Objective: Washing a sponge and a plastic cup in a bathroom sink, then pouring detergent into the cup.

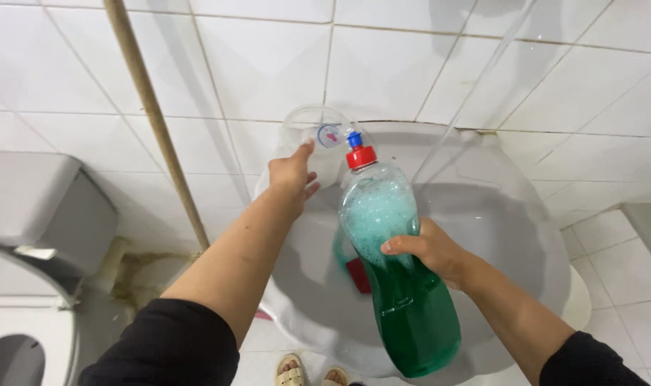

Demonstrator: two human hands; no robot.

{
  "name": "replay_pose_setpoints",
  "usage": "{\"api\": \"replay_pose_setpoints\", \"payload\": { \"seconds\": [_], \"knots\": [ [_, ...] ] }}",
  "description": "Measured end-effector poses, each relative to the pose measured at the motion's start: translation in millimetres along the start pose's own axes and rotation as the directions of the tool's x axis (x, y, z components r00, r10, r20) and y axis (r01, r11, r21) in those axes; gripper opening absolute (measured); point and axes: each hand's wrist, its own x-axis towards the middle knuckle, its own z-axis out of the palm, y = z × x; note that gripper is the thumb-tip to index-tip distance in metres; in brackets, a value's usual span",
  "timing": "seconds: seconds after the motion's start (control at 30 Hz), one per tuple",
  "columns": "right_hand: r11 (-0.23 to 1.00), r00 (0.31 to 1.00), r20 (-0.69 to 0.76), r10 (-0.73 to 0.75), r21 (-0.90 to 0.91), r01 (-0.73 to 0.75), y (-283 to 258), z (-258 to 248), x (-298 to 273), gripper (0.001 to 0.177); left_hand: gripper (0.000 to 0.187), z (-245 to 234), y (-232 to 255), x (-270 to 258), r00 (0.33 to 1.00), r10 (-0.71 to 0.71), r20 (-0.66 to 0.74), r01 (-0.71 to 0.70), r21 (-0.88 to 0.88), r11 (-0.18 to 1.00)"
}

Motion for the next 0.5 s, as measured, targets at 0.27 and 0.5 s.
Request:
{"api": "replay_pose_setpoints", "payload": {
  "seconds": [0.27,0.5],
  "knots": [
    [0.984,0.993,-0.021,0.117,-0.129,-0.119,-11,-30,1,0.07,0.051,10,1,21,1.0,-0.007,-0.004,0.007,-0.054,0.999],
    [0.962,0.985,0.066,0.158,-0.234,-0.138,-31,-48,1,0.077,0.05,-10,-19,-20,0.984,-0.023,0.177,0.044,-0.117,0.992]
  ]
}}
